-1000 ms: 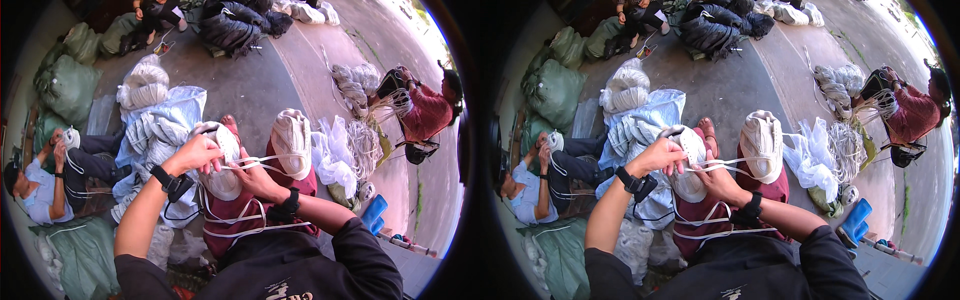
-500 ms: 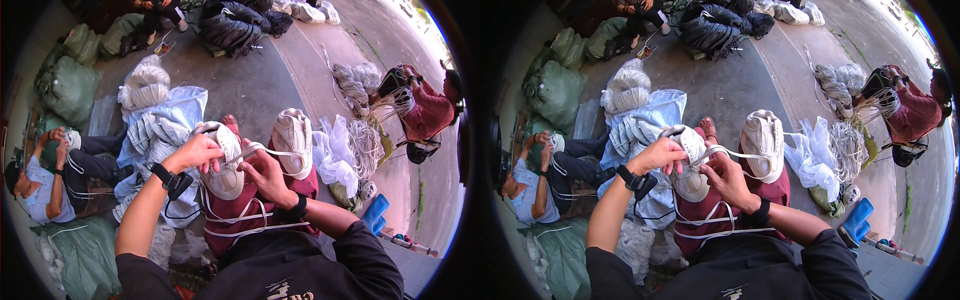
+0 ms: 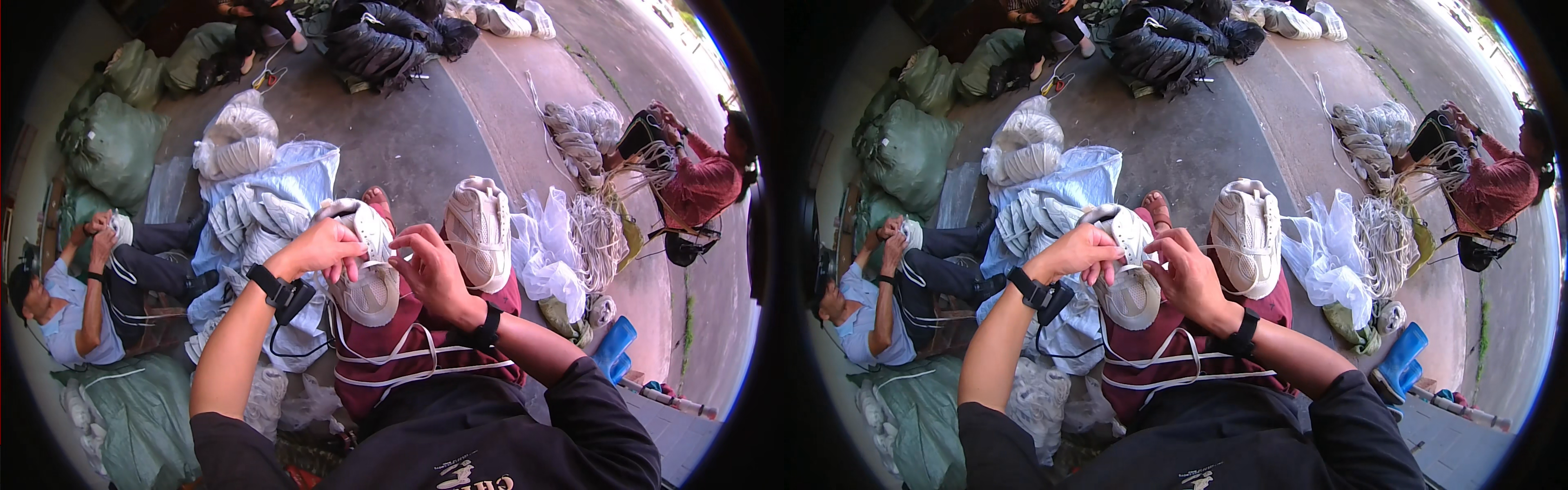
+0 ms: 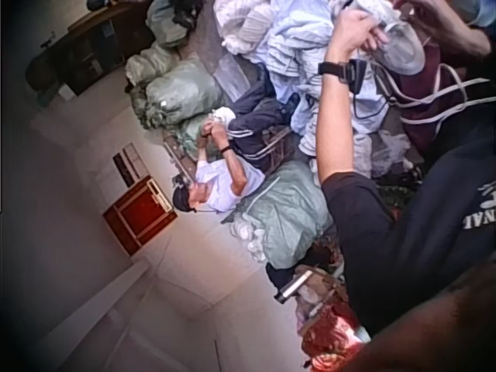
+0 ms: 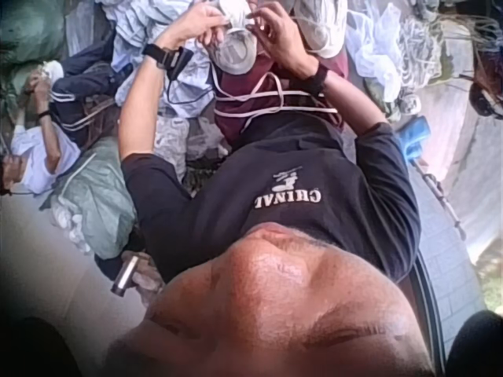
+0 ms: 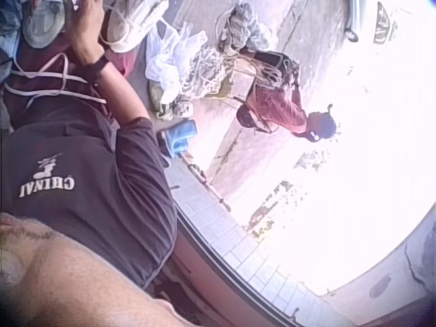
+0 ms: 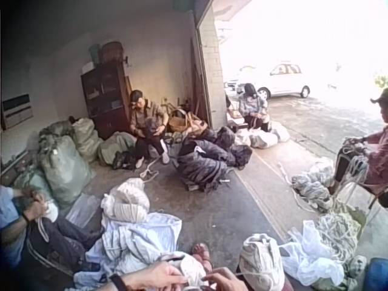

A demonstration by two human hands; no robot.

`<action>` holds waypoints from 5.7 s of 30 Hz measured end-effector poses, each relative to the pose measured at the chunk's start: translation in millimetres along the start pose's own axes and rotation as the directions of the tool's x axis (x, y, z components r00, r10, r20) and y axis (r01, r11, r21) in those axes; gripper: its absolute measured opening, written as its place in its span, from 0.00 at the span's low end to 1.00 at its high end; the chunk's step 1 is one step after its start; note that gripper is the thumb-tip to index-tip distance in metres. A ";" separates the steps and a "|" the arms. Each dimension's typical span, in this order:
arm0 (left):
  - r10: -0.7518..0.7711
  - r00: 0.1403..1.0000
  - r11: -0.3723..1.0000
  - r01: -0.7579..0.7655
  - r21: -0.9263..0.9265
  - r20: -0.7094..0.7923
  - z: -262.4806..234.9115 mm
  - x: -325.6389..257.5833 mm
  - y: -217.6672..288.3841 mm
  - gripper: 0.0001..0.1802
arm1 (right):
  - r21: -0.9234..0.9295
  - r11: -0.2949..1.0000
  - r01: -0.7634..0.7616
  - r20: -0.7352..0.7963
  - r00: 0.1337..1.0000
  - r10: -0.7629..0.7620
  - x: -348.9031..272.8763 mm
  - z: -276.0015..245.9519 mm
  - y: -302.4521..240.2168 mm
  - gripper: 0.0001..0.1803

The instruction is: Insert laces into a pair of white sneakers.

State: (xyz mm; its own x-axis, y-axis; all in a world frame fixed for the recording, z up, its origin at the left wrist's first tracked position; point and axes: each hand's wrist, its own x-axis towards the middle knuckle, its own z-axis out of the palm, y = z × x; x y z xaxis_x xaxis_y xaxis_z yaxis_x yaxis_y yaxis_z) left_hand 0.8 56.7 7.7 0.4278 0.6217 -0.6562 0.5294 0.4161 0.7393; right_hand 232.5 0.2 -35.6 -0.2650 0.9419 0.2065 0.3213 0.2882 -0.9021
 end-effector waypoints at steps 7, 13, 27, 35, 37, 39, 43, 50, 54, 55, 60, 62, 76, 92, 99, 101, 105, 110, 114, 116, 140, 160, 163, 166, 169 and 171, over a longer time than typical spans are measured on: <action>0.005 1.000 1.000 -0.005 -0.003 0.009 0.9 -0.7 0.8 0.16 | -0.163 0.973 0.160 0.150 0.979 -0.136 5.4 6.7 2.0 0.09; 0.017 1.000 1.000 -0.017 -0.007 0.018 -1.7 0.3 -1.6 0.16 | -0.170 0.973 0.158 0.210 0.970 -0.121 12.7 6.8 -6.1 0.09; 0.019 1.000 0.999 -0.020 0.028 0.016 -3.7 -1.5 -2.4 0.16 | -0.222 0.905 0.362 0.234 0.921 -0.311 17.6 17.1 -10.7 0.08; 0.030 0.999 0.999 -0.031 0.021 0.014 -6.0 -2.4 -5.9 0.16 | -0.075 0.987 0.140 0.264 0.958 -0.116 33.2 4.8 -18.4 0.09; 0.026 0.999 1.000 -0.026 0.015 0.032 -7.7 -2.4 -9.0 0.16 | -0.082 0.997 -0.005 0.293 0.956 0.029 40.1 -0.4 -19.3 0.08; 0.027 0.999 0.999 -0.028 0.016 0.037 -7.4 -3.4 -6.9 0.16 | -0.141 0.990 -0.020 0.308 0.949 0.063 41.5 -1.0 -7.5 0.08; 0.045 0.997 0.999 -0.046 0.016 0.060 -7.7 -3.7 -6.5 0.13 | -0.317 0.938 0.140 0.336 0.941 -0.027 37.0 5.8 19.7 0.16; 0.040 0.997 0.999 -0.042 0.021 0.063 -10.2 -1.4 -9.3 0.12 | -0.034 0.993 0.117 0.243 0.964 -0.106 46.4 23.3 17.6 0.41; 0.043 0.998 0.999 -0.044 0.011 0.043 -7.3 -2.6 -12.6 0.12 | -0.053 0.999 0.003 0.356 0.934 0.016 55.2 20.1 12.6 0.46; 0.046 0.998 0.999 -0.046 0.020 0.036 -5.6 -3.5 -13.2 0.12 | -0.051 0.999 0.004 0.357 0.934 0.015 56.5 18.5 9.8 0.46; 0.093 0.994 0.991 -0.097 0.090 0.053 9.1 -5.9 -2.5 0.12 | -0.068 0.992 -0.107 0.371 0.920 0.125 55.4 12.8 0.6 0.44; 0.090 0.994 0.990 -0.097 0.102 0.067 10.3 -5.6 -0.9 0.12 | -0.061 0.993 -0.104 0.365 0.923 0.119 54.5 13.1 0.0 0.44; 0.147 0.989 0.989 -0.147 0.028 0.013 14.1 -8.4 -13.1 0.11 | 0.007 0.998 -0.057 0.433 0.900 0.048 58.2 4.4 -9.7 0.42; 0.121 0.835 0.958 -0.241 -0.158 -0.537 -15.9 -69.9 -61.2 0.06 | -0.011 1.000 -0.021 0.463 0.886 0.024 58.6 0.0 1.4 0.44; -0.186 0.389 0.963 -0.110 -0.246 -0.902 -93.3 -174.9 -196.0 0.09 | -0.013 0.999 0.045 0.435 0.900 -0.035 55.2 -7.9 16.7 0.42; -0.329 0.082 0.918 -0.204 -0.339 -0.941 -108.9 -214.8 -247.8 0.09 | 0.001 0.999 0.038 0.430 0.902 -0.034 54.9 -7.6 15.7 0.42; -0.501 -0.423 0.865 -0.245 -0.437 -0.755 -108.9 -282.6 -343.7 0.10 | -0.003 1.000 0.025 0.469 0.883 -0.021 55.8 -8.0 12.7 0.42; -0.074 -0.244 0.997 -0.056 -0.062 -0.967 -65.1 -220.3 -351.3 0.20 | 0.015 0.994 0.110 0.454 0.885 -0.104 54.1 6.1 15.4 0.42; 0.389 0.244 0.921 -0.101 0.376 -0.888 20.6 -101.5 -127.0 0.15 | -0.014 0.999 0.032 0.427 0.904 -0.024 51.0 0.8 15.8 0.41; 0.656 0.350 0.741 -0.130 0.659 -0.669 43.9 -77.5 -74.8 0.13 | -0.030 0.999 0.044 0.432 0.902 -0.026 51.6 5.5 16.2 0.43; 0.604 0.519 0.604 0.198 0.772 -0.606 -1.7 -94.5 -52.8 0.07 | -0.069 0.996 0.050 0.408 0.913 -0.017 53.8 3.1 25.9 0.42; 0.299 0.676 0.946 -0.117 0.303 -0.673 7.2 -93.0 -70.1 0.09 | 0.078 0.985 0.152 0.263 0.950 -0.168 15.7 33.6 46.2 0.53; 0.310 0.675 0.939 -0.108 0.326 -0.670 5.6 -94.3 -77.3 0.08 | 0.098 0.983 0.155 0.239 0.955 -0.174 12.9 37.5 41.8 0.50; 0.298 0.668 0.945 -0.105 0.310 -0.682 8.0 -92.1 -78.3 0.09 | 0.020 0.985 0.170 0.202 0.964 -0.171 9.3 45.0 48.5 0.51; 0.294 0.667 0.944 -0.088 0.320 -0.685 9.5 -93.4 -76.2 0.08 | 0.003 0.985 0.174 0.156 0.972 -0.173 9.6 46.5 42.7 0.55; 0.297 0.662 0.939 -0.072 0.336 -0.688 9.0 -94.4 -78.9 0.09 | -0.001 0.986 0.165 0.149 0.975 -0.163 9.4 47.1 40.4 0.59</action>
State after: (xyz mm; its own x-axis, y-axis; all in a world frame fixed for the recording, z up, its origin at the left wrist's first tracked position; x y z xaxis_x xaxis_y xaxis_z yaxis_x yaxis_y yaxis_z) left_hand -74.7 -40.8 9.9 -0.0637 0.9917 -0.1114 0.7125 0.1233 0.6908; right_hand 200.1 12.6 -87.9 -0.4461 0.8459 0.2923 0.2745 0.4402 -0.8550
